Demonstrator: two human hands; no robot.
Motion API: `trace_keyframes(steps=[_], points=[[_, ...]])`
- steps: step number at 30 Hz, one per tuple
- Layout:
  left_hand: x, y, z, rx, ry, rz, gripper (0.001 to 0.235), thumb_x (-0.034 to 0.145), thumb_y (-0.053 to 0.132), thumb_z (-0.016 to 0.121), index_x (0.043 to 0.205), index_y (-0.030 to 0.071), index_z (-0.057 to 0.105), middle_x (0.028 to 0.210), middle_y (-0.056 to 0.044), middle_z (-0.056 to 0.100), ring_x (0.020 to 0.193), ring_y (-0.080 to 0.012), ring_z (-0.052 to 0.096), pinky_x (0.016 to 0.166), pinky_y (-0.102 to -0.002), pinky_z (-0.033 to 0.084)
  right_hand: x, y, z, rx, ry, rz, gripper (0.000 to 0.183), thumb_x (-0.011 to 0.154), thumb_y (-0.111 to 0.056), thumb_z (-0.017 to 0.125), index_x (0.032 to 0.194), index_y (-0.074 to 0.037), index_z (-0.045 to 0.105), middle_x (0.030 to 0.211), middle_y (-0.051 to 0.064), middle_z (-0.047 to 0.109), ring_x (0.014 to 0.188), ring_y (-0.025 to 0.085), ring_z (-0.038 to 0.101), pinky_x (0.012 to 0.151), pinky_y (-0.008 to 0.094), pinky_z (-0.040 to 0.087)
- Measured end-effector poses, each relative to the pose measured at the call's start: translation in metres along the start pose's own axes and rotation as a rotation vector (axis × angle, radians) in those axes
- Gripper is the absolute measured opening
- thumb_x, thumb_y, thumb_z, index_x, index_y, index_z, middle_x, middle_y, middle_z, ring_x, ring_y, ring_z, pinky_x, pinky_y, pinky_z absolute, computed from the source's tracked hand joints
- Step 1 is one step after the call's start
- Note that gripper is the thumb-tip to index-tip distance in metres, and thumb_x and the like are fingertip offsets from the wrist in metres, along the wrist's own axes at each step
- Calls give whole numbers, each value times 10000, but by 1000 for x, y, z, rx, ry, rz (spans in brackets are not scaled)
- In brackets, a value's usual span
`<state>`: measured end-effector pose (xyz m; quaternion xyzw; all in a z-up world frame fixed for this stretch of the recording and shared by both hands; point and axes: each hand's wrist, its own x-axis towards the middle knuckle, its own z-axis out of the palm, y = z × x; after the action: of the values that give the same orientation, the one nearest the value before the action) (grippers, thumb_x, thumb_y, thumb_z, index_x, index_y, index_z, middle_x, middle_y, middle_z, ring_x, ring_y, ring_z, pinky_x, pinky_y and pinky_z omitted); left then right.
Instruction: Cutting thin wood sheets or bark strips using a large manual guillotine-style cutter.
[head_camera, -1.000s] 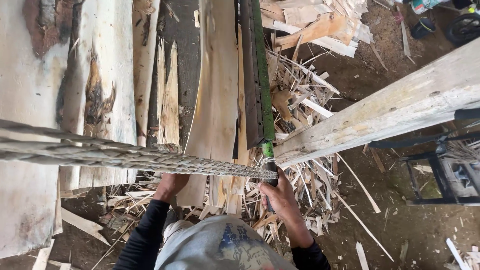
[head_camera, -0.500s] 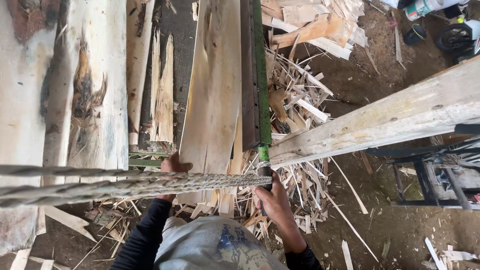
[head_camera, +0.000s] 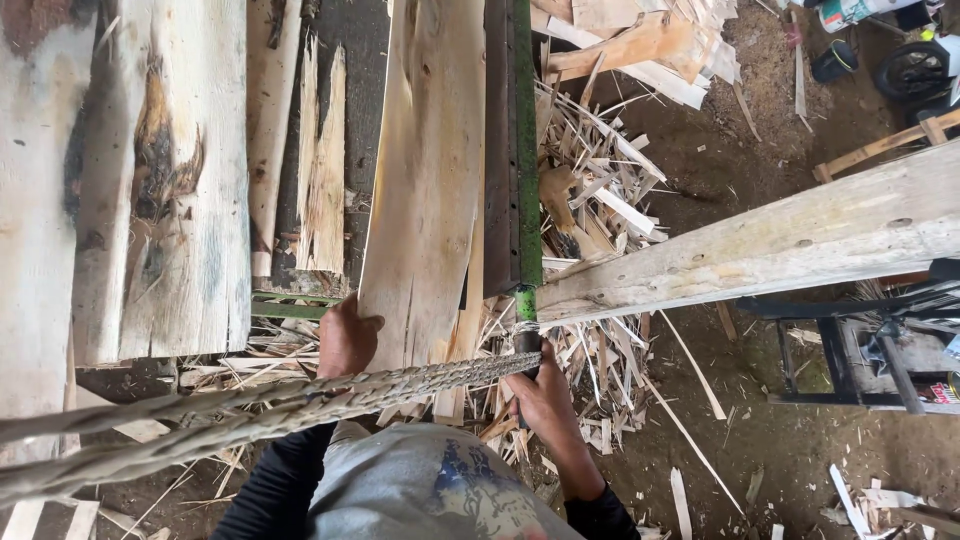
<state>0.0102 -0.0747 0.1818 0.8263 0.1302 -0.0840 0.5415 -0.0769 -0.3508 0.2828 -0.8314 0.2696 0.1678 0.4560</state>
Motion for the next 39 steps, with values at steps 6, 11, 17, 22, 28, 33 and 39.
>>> trace_keyframes(steps=[6, 11, 17, 22, 28, 33, 39], points=[[7, -3, 1, 13, -11, 27, 364, 825, 43, 745, 1187, 10, 719, 989, -226, 769, 857, -306, 782, 767, -411, 610, 0, -3, -3, -4, -18, 89, 588, 913, -124, 642, 1425, -105, 354, 907, 120, 634, 563, 170, 643, 433, 306, 583], [8, -3, -2, -28, -40, 3, 344, 842, 75, 743, 1173, -6, 694, 886, -223, 763, 757, -304, 775, 692, -435, 597, 10, 9, 4, -36, 30, 74, 709, 874, 13, 591, 1509, -127, 307, 935, 134, 636, 553, 182, 645, 408, 308, 586], [16, -45, 10, -77, 11, 205, 368, 798, 121, 766, 1139, -10, 723, 866, -241, 750, 765, -263, 741, 696, -402, 570, 70, 105, 70, 38, 38, 8, 765, 863, 22, 614, 1526, -103, 254, 914, 131, 658, 531, 185, 635, 376, 320, 558], [24, -30, -3, 5, -67, -45, 372, 841, 146, 779, 1155, -33, 691, 789, -247, 736, 728, -260, 720, 711, -397, 572, 69, 93, 61, 100, -36, -26, 618, 870, -5, 639, 1419, -29, 356, 816, 144, 654, 510, 187, 622, 383, 327, 527], [42, -60, 17, -338, -41, 118, 375, 776, 36, 752, 1136, -58, 705, 971, -138, 800, 860, -166, 721, 790, -319, 580, 25, 30, 32, -5, 3, 25, 557, 888, -73, 645, 1389, -26, 408, 824, 163, 678, 485, 187, 626, 392, 330, 550], [58, -33, 13, -166, -29, 54, 371, 770, 19, 789, 1132, -37, 734, 971, -155, 785, 864, -175, 732, 792, -328, 565, 15, 13, 11, -55, 42, 54, 577, 874, -113, 649, 1391, -49, 402, 891, 125, 667, 519, 169, 630, 399, 319, 588], [63, -60, 19, -445, -151, 116, 390, 762, -27, 727, 1149, -69, 691, 1006, -141, 797, 865, -180, 733, 779, -303, 579, 0, -8, -1, -21, -3, 16, 632, 856, -99, 643, 1432, -52, 388, 832, 125, 625, 516, 188, 609, 389, 328, 565]])
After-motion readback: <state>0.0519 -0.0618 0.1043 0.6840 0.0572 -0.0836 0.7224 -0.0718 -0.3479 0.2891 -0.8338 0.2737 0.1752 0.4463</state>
